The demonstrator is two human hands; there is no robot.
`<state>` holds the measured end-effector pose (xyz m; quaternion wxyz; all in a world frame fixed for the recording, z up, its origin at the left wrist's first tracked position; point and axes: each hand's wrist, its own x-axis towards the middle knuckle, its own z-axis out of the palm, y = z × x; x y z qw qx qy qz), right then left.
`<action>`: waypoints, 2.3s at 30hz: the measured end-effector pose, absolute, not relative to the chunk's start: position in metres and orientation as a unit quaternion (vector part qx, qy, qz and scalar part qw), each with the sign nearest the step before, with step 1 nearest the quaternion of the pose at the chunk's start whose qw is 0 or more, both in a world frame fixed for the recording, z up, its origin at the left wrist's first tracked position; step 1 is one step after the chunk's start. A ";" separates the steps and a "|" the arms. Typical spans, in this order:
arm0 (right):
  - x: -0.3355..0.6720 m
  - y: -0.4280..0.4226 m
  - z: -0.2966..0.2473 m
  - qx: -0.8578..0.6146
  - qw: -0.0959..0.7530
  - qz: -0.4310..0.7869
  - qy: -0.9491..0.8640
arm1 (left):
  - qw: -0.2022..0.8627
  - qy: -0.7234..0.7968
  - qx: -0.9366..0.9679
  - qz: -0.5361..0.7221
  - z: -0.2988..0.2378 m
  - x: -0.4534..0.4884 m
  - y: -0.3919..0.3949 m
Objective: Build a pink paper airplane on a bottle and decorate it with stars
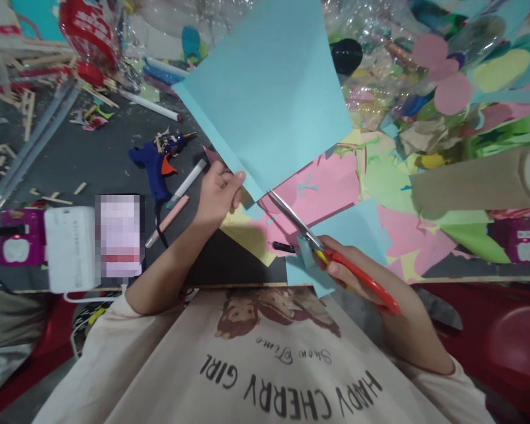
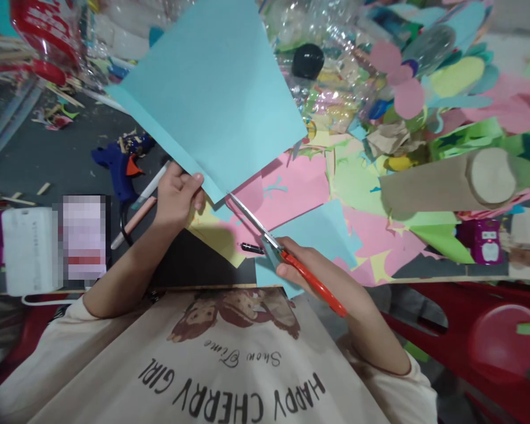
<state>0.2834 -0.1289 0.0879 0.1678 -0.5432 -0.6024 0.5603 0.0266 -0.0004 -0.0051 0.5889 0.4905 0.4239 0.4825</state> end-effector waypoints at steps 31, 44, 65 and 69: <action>0.265 -0.119 0.066 -0.473 0.176 0.692 -0.517 | 0.644 0.405 0.483 0.433 0.006 0.030 -0.006; 0.264 -0.119 0.068 -0.474 0.163 0.689 -0.523 | 0.634 0.409 0.486 0.440 0.006 0.030 -0.006; 0.258 -0.121 0.064 -0.497 0.169 0.661 -0.537 | 0.621 0.413 0.506 0.434 0.004 0.029 -0.005; 0.256 -0.122 0.061 -0.501 0.182 0.663 -0.525 | 0.636 0.407 0.493 0.432 0.005 0.028 -0.004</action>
